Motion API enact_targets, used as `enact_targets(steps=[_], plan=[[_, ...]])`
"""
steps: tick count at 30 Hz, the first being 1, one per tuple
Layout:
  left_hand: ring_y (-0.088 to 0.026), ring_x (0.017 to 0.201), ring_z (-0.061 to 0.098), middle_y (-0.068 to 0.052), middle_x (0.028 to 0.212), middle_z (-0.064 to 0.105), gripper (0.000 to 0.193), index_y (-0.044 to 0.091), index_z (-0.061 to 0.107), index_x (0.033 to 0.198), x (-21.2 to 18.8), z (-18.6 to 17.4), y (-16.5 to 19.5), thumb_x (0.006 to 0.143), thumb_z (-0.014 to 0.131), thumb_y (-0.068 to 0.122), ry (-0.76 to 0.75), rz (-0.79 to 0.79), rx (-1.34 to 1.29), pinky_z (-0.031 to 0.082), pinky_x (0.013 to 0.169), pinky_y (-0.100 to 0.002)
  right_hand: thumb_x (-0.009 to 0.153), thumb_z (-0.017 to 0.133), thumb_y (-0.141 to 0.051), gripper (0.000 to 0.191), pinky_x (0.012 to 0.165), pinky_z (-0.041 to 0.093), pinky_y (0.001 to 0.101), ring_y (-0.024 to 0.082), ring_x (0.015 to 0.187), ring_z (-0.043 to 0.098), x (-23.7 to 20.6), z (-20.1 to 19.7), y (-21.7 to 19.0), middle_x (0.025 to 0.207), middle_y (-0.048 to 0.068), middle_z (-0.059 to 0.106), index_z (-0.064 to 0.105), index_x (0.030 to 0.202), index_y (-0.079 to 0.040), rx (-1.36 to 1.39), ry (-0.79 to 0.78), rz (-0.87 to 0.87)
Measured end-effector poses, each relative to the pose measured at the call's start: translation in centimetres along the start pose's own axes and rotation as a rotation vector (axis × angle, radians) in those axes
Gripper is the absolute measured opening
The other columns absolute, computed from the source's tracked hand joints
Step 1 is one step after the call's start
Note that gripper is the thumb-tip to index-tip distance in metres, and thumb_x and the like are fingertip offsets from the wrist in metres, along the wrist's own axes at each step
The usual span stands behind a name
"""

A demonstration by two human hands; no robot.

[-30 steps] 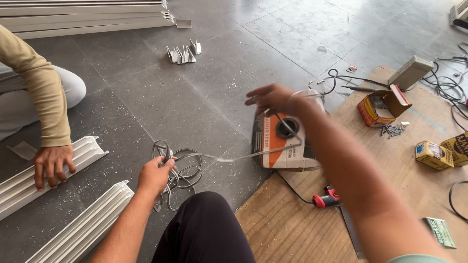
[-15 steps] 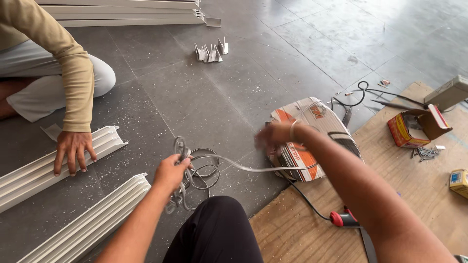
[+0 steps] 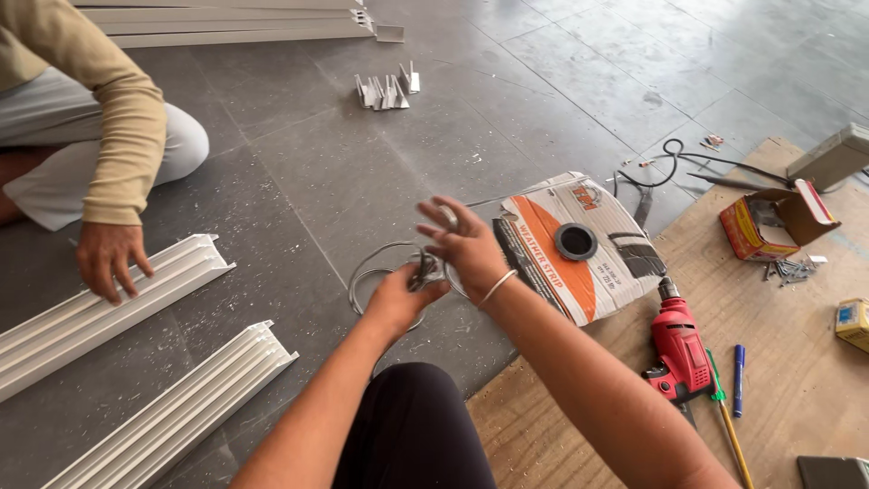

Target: The person sits on the floor and assembles long white plastic moldings. They use a utility knife to trim the ends of the moldings and a wire to bundle them together. Another person is also present, working on similar moldings nearby.

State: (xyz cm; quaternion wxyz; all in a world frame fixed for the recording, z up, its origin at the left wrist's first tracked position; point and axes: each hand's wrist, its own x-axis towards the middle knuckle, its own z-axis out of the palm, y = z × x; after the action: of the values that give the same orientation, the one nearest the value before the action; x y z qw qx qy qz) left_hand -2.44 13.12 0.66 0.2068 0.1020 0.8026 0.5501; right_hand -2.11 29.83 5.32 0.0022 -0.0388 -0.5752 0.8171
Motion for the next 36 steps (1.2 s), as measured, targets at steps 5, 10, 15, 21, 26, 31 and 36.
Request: enact_targets(steps=[5, 10, 15, 21, 26, 31, 36], plan=[[-0.016, 0.088, 0.070, -0.004, 0.093, 0.079, 0.035, 0.012, 0.076, 0.110, 1.3, 1.5, 2.7, 0.089, 0.071, 0.040, -0.040, -0.034, -0.052, 0.052, 0.080, -0.033, 0.099, 0.055, -0.008, 0.052, 0.110, 0.047, 0.0397, 0.029, 0.136, 0.057, -0.5, -0.9, -1.4, 0.147, 0.017, 0.061, 0.046, 0.150, 0.001, -0.063, -0.016, 0.132], [-0.020, 0.068, 0.065, -0.007, 0.071, 0.070, 0.033, 0.009, 0.074, 0.093, 2.0, 0.3, 2.7, 0.091, 0.069, 0.041, 0.071, -0.058, 0.082, 0.050, 0.066, -0.039, 0.096, 0.061, -0.008, 0.032, 0.090, 0.060, 0.0377, 0.030, 0.105, 0.067, 4.7, -10.8, -1.6, 0.114, 0.019, 0.065, 0.053, 0.125, 0.005, 0.300, 0.508, 0.031], [-0.025, 0.066, 0.062, -0.010, 0.069, 0.067, 0.042, 0.004, 0.064, 0.084, 3.3, -0.9, 2.4, 0.092, 0.069, 0.046, 0.109, -0.059, 0.250, 0.049, 0.065, -0.041, 0.103, 0.043, -0.005, 0.029, 0.074, 0.070, 0.0367, 0.028, 0.078, 0.075, 11.0, -22.5, -5.8, 0.098, 0.024, 0.070, 0.057, 0.119, 0.015, 0.474, 1.135, 0.029], [-0.022, 0.072, 0.070, -0.005, 0.074, 0.071, 0.031, 0.014, 0.068, 0.092, 5.4, -1.8, -0.1, 0.093, 0.062, 0.045, 0.168, -0.241, 0.249, 0.051, 0.067, -0.042, 0.101, 0.052, -0.005, 0.027, 0.061, 0.057, 0.0275, 0.018, 0.066, 0.066, 16.2, -17.6, -5.1, 0.092, 0.019, 0.072, 0.067, 0.118, 0.008, -0.028, 0.665, 0.124], [-0.027, 0.075, 0.071, -0.009, 0.078, 0.072, 0.037, 0.010, 0.067, 0.094, 5.7, -5.7, -4.6, 0.096, 0.063, 0.047, 0.329, -0.342, 0.268, 0.052, 0.070, -0.045, 0.084, 0.053, 0.006, 0.045, 0.052, 0.050, 0.0278, 0.014, 0.058, 0.059, 6.5, -6.1, 1.2, 0.110, 0.016, 0.075, 0.064, 0.128, 0.003, -0.011, 0.257, 0.208], [-0.033, 0.080, 0.070, -0.013, 0.085, 0.072, 0.041, 0.006, 0.065, 0.094, 4.4, -9.7, -8.2, 0.100, 0.060, 0.047, 0.484, -0.357, 0.366, 0.051, 0.071, -0.049, 0.089, 0.053, -0.002, 0.050, 0.060, 0.048, 0.0259, 0.009, 0.064, 0.047, -11.7, -13.2, 0.0, 0.104, 0.007, 0.072, 0.060, 0.138, 0.003, 0.131, 0.621, 0.526], [-0.037, 0.081, 0.068, -0.015, 0.083, 0.070, 0.040, 0.006, 0.065, 0.094, 3.4, -9.6, -8.1, 0.101, 0.062, 0.045, 0.502, -0.336, 0.428, 0.050, 0.072, -0.050, 0.096, 0.046, 0.000, 0.032, 0.055, 0.042, 0.0167, 0.006, 0.063, 0.043, -22.5, -32.9, -8.3, 0.104, 0.005, 0.062, 0.053, 0.128, -0.003, 0.289, 0.838, 0.116]])
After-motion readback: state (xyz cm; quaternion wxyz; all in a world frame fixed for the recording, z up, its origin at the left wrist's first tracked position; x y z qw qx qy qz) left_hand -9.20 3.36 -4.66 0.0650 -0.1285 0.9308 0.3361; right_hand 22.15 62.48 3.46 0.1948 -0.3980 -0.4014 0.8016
